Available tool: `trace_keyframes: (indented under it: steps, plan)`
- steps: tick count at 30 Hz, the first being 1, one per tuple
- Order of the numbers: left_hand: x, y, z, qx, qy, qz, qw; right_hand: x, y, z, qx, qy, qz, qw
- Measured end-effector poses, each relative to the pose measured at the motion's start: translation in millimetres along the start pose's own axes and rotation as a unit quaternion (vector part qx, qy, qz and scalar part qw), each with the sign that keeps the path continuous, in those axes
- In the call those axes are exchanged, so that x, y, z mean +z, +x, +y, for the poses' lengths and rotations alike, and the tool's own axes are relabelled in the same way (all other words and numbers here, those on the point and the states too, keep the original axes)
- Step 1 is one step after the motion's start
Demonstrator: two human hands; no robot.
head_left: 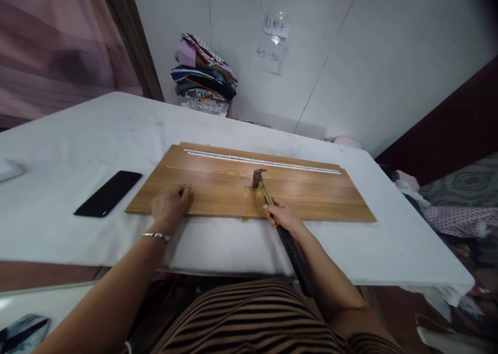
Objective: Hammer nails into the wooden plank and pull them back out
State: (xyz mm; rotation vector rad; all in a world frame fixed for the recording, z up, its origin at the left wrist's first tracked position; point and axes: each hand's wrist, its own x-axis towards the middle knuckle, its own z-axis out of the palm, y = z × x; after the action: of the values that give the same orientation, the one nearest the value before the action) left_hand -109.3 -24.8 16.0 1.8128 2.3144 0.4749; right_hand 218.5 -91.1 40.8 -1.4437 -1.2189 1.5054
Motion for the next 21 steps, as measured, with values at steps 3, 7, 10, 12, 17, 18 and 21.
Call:
trace_keyframes:
  steps: [3, 7, 10, 12, 17, 18, 21]
  plan:
    - [-2.7, -1.2, 1.4, 0.002, -0.002, 0.001, 1.0, -0.3, -0.1, -0.8, -0.001, -0.001, 0.003, 1.0]
    - [-3.4, 0.1, 1.7, 0.004, -0.005, -0.007, 1.0, -0.3, -1.3, -0.8, 0.0, 0.003, 0.004, 1.0]
    - [-1.5, 1.7, 1.3, 0.004, 0.002, -0.009, 1.0, -0.1, -0.8, -1.1, 0.001, 0.005, 0.0, 1.0]
    - [-0.3, 1.7, 0.9, 0.007, 0.01, -0.008, 1.0, 0.0, -0.2, -1.5, 0.002, 0.004, 0.0, 1.0]
    - [-1.3, 1.3, 1.5, 0.068, 0.049, -0.005, 0.996, 0.1, -1.2, -1.8, 0.002, 0.003, 0.005, 1.0]
    - [-1.8, 2.2, 2.3, 0.092, 0.058, -0.002, 0.994, 0.2, -1.5, -1.7, 0.005, 0.0, 0.003, 1.0]
    - [-1.1, 7.8, 7.9, 0.172, 0.063, 0.003, 0.983, 0.6, -2.0, -1.4, 0.009, -0.011, 0.0, 1.0]
